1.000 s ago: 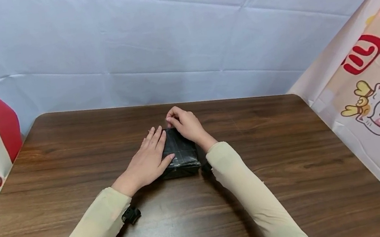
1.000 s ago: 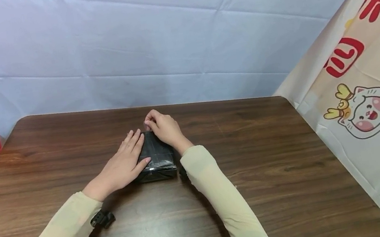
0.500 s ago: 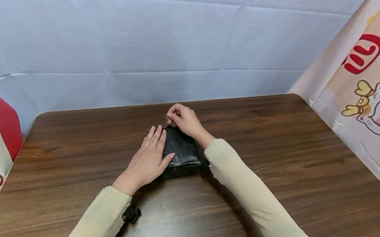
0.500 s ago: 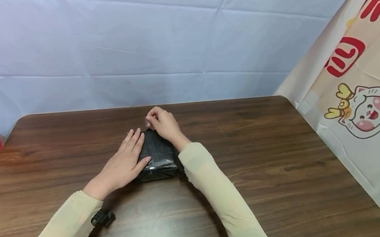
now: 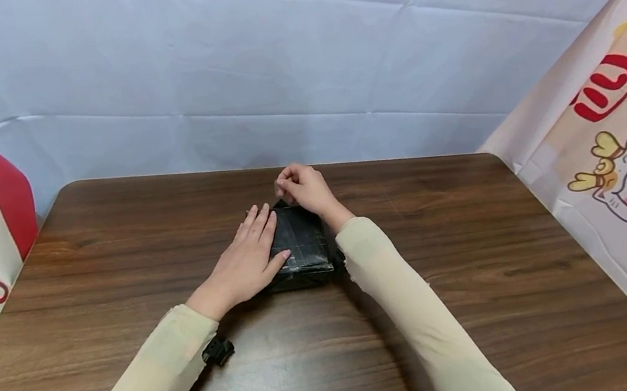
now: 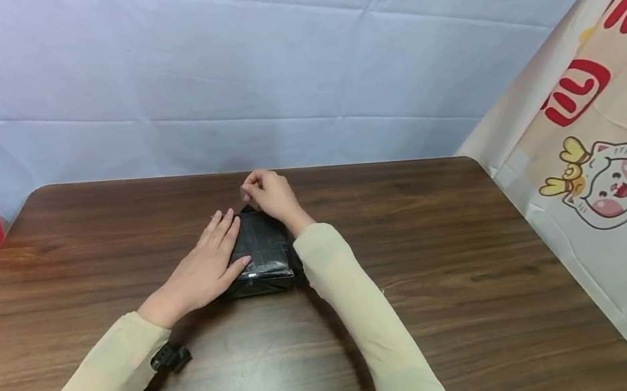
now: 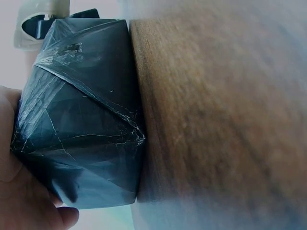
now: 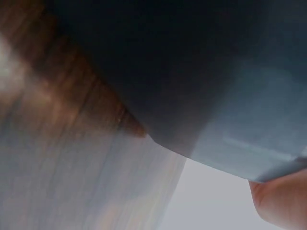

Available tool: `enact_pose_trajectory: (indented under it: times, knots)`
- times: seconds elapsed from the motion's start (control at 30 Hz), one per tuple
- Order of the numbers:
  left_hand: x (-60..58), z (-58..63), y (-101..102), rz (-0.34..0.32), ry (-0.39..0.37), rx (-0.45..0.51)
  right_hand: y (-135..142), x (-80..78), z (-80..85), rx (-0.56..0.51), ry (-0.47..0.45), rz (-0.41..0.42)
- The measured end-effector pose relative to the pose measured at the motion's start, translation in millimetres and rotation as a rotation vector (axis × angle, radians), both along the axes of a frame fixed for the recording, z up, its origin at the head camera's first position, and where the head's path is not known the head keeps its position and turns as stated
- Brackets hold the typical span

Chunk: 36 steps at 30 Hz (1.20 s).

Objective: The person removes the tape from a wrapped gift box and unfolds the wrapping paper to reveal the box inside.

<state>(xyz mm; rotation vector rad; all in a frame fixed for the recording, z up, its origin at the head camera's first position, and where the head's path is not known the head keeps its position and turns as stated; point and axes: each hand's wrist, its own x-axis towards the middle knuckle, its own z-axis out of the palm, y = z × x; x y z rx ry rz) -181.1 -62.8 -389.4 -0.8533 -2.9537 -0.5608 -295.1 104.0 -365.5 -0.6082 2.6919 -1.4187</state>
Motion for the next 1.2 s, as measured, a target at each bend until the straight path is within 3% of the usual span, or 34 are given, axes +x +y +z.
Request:
enact_pose_trajectory:
  times: [0.33,0.67,0.93,1.2]
  knots:
    - [-5.8,8.4,0.3,-0.011,-0.01,0.015,4.5,-24.9,8.9,0.071,0.013,-0.026]
    - [-6.5,11.5,-0.6,0.002,0.006,0.019,5.4,-51.0,15.1,0.126,-0.061,0.085]
    - [-0.7,8.9,-3.3,0.011,0.023,0.009,5.9,-63.6,-1.7,0.149,-0.135,0.122]
    - [-0.6,6.9,-4.7,0.013,0.015,-0.014,9.1,-63.7,-17.9,0.144,-0.164,0.131]
